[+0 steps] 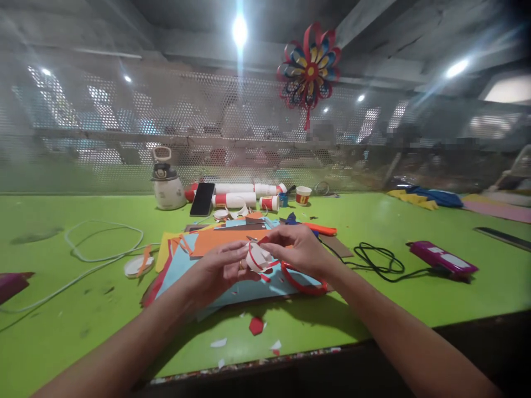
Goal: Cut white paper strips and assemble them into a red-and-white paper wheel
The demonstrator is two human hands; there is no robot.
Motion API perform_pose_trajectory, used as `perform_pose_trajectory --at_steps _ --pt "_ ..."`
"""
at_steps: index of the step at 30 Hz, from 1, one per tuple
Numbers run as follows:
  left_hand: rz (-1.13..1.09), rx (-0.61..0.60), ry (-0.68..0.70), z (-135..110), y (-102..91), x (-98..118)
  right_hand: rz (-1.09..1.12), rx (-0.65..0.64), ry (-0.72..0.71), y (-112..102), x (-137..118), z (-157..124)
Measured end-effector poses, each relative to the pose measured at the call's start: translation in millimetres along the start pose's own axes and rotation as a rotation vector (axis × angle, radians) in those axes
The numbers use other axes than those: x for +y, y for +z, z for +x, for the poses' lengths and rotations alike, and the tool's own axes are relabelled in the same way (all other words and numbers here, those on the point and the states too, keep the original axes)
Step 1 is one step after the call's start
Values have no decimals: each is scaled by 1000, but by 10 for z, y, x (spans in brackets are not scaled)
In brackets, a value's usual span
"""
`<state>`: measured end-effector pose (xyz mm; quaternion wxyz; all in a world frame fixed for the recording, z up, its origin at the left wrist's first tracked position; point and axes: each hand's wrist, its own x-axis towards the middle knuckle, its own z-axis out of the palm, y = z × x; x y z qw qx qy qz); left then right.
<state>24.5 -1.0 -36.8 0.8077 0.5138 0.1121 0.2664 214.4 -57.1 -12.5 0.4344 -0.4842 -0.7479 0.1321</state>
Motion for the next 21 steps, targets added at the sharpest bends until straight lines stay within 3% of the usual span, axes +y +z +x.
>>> perform_pose_trajectory --at_steps 10,21 --pt "-27 -53 -6 2 -8 -16 -19 24 -3 6 10 -20" --pt "-40 -28 -25 -11 12 -7 -34 83 -25 64 17 -14"
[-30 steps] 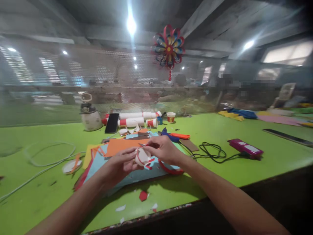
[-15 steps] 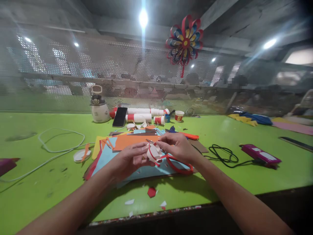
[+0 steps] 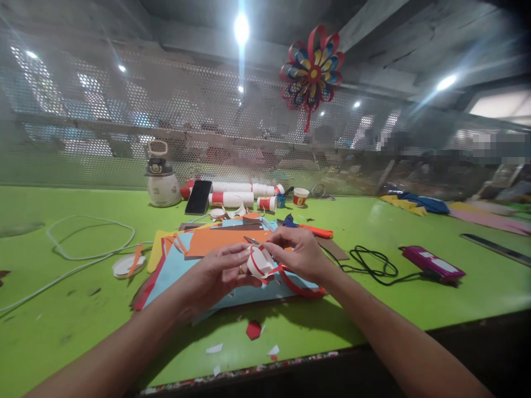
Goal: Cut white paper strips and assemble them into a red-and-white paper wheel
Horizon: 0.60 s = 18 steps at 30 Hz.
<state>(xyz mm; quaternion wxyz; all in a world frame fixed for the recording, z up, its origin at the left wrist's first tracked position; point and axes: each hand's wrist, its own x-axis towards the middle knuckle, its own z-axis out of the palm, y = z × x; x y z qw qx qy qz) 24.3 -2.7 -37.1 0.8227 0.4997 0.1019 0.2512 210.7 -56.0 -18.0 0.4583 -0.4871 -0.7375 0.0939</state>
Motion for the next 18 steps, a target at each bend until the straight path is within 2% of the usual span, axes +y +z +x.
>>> perform_pose_trajectory --at_steps 6,18 --pt "-3 53 9 -19 57 21 6 22 -1 17 -15 -10" --pt "-31 4 31 2 -8 17 204 23 47 -1 -3 -10"
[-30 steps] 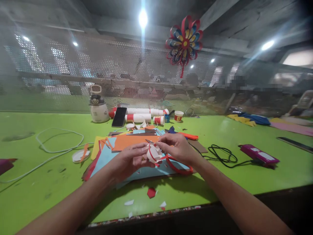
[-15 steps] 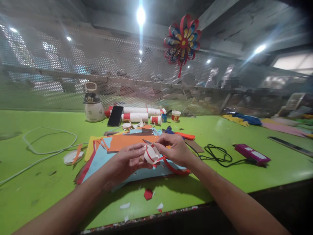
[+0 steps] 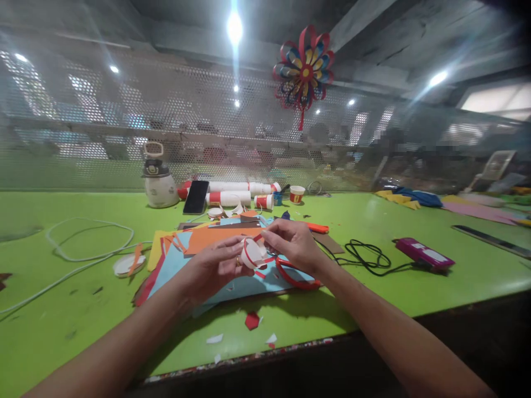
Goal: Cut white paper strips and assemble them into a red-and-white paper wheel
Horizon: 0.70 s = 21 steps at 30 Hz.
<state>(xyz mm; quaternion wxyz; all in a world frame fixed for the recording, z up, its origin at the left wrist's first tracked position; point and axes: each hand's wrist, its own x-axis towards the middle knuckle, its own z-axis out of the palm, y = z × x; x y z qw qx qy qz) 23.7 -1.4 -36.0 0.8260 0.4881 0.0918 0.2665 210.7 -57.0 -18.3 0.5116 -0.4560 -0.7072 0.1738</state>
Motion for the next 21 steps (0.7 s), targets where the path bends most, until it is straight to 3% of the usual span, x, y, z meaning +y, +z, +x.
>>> perform_pose_trajectory --at_steps 11,21 --pt "-5 -57 19 12 -52 -19 40 -12 32 35 -19 33" --pt "20 6 -27 14 -42 -17 -106 -23 -33 27 14 28"
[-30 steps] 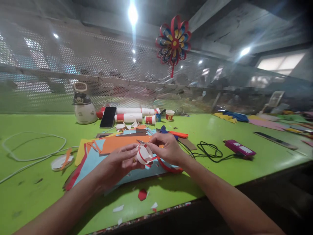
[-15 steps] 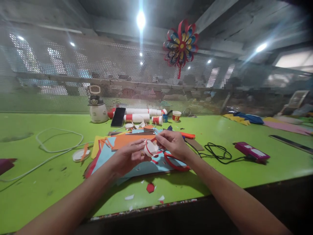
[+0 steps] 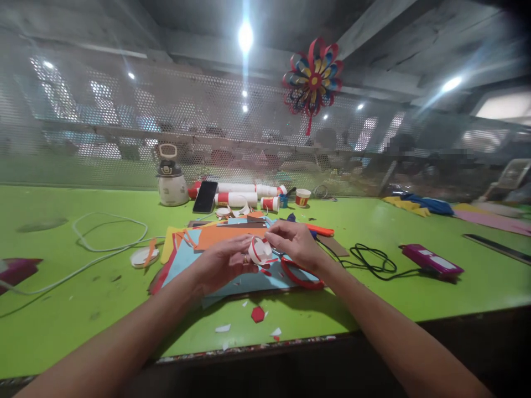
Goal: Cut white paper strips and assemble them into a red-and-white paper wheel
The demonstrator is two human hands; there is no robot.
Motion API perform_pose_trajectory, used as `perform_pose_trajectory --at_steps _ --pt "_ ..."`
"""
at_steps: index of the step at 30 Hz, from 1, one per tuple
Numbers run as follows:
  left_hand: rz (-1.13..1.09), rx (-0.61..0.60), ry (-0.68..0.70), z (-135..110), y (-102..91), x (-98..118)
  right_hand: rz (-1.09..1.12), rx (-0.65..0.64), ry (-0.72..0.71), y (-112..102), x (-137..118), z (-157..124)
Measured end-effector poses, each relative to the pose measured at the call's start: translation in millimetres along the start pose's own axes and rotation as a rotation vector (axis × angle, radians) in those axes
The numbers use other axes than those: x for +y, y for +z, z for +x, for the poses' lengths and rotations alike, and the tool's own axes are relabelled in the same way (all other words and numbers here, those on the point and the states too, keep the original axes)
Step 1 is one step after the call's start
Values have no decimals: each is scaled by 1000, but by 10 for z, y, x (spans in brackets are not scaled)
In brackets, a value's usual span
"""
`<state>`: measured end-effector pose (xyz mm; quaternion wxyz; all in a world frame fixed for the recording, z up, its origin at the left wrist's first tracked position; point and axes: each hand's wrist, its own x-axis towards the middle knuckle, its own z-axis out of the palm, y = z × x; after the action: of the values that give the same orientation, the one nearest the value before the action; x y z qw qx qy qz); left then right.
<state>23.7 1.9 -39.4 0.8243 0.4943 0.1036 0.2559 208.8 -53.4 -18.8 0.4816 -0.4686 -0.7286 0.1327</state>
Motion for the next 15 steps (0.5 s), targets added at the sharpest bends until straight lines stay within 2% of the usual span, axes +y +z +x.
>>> perform_pose_trajectory --at_steps 5,15 --pt "0 9 -3 9 6 -23 -106 54 -48 18 22 -18" --pt "-19 10 -1 4 19 -19 -161 70 -72 48 26 -48"
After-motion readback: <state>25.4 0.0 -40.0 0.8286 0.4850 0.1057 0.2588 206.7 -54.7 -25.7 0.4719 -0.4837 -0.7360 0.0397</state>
